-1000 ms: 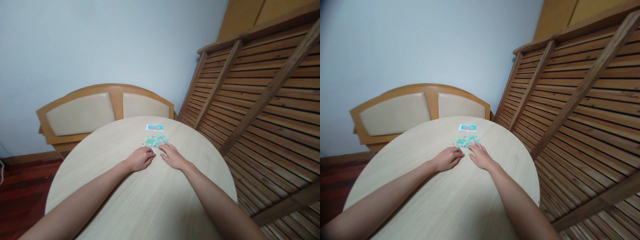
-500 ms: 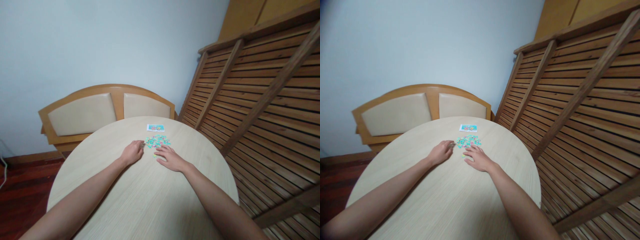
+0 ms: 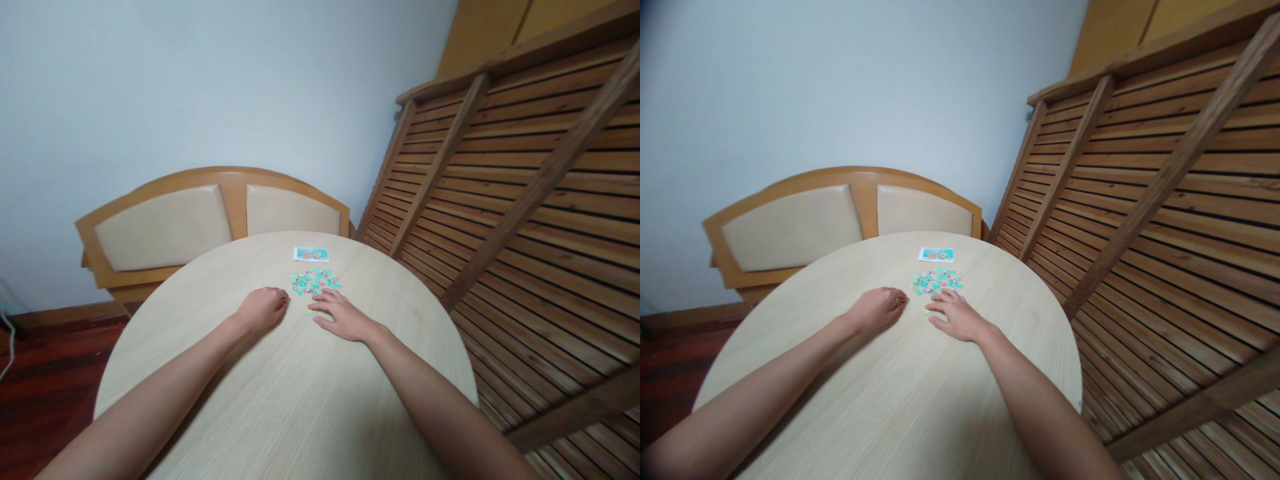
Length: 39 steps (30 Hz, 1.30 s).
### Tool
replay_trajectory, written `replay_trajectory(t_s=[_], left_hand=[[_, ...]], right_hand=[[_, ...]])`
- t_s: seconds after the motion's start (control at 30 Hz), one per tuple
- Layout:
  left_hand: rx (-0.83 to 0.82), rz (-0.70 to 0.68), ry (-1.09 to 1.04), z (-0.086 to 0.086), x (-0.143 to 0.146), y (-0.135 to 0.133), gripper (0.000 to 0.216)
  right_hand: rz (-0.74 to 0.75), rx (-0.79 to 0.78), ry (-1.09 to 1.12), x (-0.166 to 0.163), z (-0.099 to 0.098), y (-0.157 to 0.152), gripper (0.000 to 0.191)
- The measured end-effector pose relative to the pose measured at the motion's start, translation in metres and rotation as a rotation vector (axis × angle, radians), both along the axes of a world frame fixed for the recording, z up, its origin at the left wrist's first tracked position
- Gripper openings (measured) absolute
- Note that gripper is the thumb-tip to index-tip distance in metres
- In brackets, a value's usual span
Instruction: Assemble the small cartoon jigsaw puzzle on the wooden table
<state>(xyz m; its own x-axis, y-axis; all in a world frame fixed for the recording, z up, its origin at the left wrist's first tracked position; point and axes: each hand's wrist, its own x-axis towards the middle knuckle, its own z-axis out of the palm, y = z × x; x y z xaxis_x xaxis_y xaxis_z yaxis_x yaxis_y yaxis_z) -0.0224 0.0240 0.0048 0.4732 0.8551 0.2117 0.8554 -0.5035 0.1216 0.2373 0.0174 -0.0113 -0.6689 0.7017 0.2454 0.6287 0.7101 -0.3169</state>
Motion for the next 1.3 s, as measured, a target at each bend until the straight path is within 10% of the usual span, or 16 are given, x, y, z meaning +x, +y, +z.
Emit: replay_trajectory(t_s=[0.93,1.13,1.3], left_hand=[[-0.091,-0.374,-0.078,0.004,0.007,-0.017,0.028],[-0.079,-0.498,-0.040,0.008,0.008,-0.022,0.029],[-0.085,-0.534,-0.001,0.008,0.008,-0.021,0.025]], right_hand=[[0.146,0.088,0.204,-0.008,0.000,-0.005,0.006],[0.105,-0.007,0.117,-0.013,-0.003,-0.009,0.048],[0.063,0.020,0.101,-0.006,-0.004,0.000,0.042]])
